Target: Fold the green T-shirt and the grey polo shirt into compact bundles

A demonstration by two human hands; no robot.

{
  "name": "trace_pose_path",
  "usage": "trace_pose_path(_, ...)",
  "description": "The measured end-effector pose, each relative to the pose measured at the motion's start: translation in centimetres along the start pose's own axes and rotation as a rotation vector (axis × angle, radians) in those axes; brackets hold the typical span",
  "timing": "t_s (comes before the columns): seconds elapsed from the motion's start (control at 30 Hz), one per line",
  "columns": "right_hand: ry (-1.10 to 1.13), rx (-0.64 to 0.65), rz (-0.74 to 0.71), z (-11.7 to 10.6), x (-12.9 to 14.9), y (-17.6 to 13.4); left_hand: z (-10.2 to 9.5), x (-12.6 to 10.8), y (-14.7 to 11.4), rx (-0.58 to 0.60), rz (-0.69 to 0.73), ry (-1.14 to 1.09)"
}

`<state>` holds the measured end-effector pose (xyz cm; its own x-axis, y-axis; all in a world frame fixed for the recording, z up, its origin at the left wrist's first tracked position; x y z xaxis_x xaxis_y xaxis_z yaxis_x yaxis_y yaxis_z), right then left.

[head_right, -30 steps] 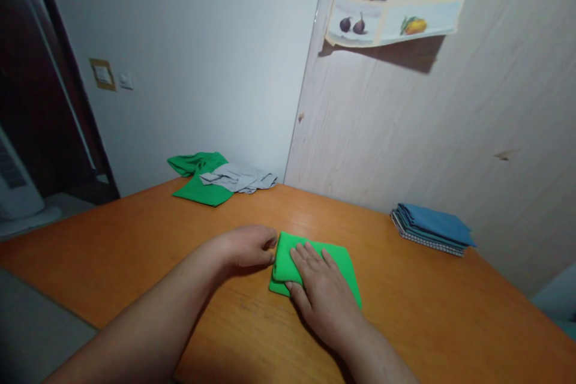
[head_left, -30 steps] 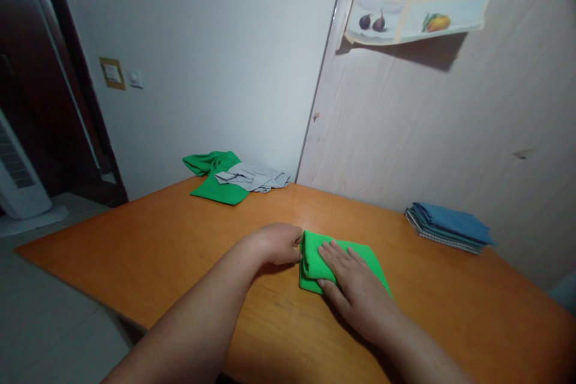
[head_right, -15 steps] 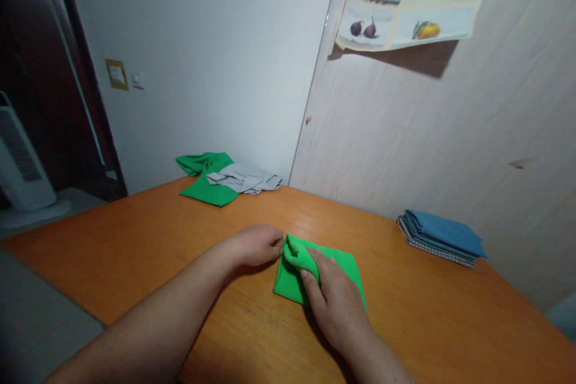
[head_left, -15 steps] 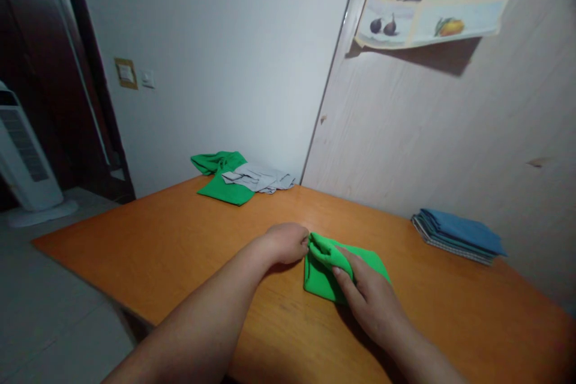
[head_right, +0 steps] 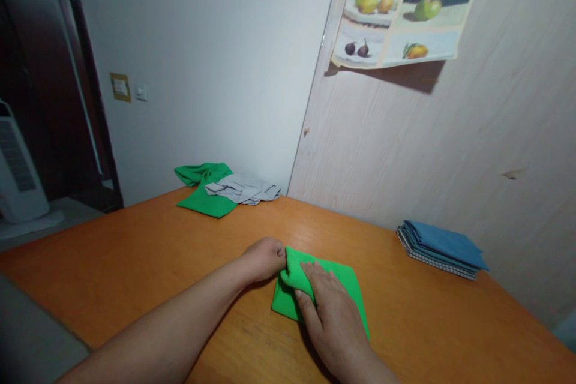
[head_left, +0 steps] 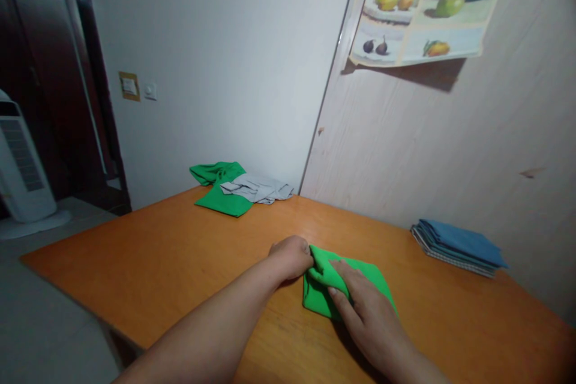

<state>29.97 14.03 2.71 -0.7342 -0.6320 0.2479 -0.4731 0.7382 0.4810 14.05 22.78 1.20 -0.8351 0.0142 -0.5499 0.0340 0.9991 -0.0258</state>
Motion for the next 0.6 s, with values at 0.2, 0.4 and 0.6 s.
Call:
trace_pose_path(0.2,-0.116,0.101,-0.053,0.4,1.1,0.2,0.5,0.3,0.8,-0.027,-0.015,-0.073)
trace_pose_path(0.4,-0.167,0.208,-0.077,1.5,1.7,-0.1,1.0,0.8,1.3,-0.047,-0.012,-0.174)
trace_pose_path(0.6,-0.155,0.235,-0.076,1.7,1.7,-0.1,1.0,0.6,1.3,-0.027,0.017,-0.241)
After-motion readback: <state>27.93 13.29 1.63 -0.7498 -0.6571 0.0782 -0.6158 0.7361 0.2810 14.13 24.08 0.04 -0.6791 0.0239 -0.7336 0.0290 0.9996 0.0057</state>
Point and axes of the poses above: each hand's wrist, its own y-axis towards the middle knuckle, its own z-axis out of the palm, x = y × z, the point moved 9 cm from there along y, towards the middle knuckle, and after that the axes turned 5 degrees about -z, right-handed, at the moved point
